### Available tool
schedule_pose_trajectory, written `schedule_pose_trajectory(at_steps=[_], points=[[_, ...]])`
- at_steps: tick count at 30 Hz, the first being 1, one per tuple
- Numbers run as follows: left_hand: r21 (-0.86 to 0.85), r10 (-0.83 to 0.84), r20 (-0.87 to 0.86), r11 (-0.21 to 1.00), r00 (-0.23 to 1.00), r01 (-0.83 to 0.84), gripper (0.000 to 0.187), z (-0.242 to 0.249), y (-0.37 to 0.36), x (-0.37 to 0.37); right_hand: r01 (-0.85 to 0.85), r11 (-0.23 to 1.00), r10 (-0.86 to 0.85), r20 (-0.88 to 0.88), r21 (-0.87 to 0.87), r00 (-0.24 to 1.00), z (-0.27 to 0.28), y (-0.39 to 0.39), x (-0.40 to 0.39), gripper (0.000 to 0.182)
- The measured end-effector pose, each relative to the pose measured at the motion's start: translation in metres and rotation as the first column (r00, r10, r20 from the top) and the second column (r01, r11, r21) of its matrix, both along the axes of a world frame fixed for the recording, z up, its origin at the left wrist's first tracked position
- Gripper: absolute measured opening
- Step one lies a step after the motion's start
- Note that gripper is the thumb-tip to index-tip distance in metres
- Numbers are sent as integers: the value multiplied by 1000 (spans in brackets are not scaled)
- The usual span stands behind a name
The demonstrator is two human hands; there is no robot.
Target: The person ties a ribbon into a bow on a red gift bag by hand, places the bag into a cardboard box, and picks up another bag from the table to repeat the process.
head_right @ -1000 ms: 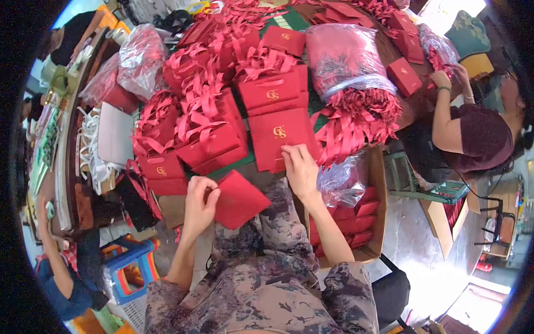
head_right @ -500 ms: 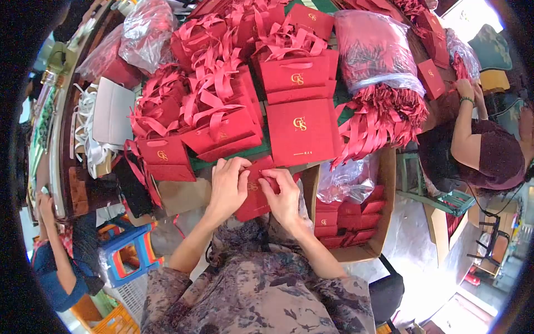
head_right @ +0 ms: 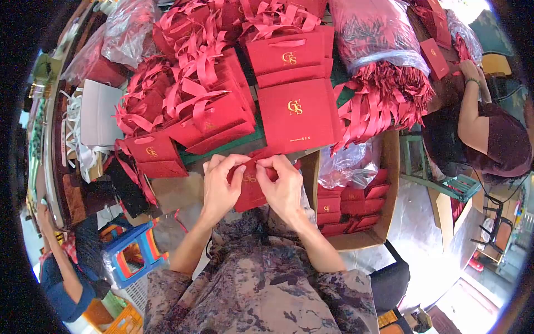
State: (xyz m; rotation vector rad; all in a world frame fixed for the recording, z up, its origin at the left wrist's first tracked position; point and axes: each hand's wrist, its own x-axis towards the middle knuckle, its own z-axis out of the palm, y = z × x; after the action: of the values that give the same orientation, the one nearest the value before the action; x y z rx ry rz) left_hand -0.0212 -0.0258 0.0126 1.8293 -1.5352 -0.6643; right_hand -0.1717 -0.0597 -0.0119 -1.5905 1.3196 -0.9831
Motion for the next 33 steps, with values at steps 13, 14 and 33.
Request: schedule_pose_trajectory(at_steps=[13, 14, 33], points=[[-91, -17, 23, 996, 1000, 19, 15, 0, 1, 0, -75, 997, 75, -48, 12, 996, 9, -1, -6, 14], [-82, -45, 26, 995, 999, 47, 15, -1, 2, -1, -101, 990, 88, -125, -102, 988, 10, -1, -8, 15], [-317, 20, 153, 948, 988, 30, 23, -22, 5, -24, -566, 813, 504, -320, -140, 802, 33, -53, -35, 13]])
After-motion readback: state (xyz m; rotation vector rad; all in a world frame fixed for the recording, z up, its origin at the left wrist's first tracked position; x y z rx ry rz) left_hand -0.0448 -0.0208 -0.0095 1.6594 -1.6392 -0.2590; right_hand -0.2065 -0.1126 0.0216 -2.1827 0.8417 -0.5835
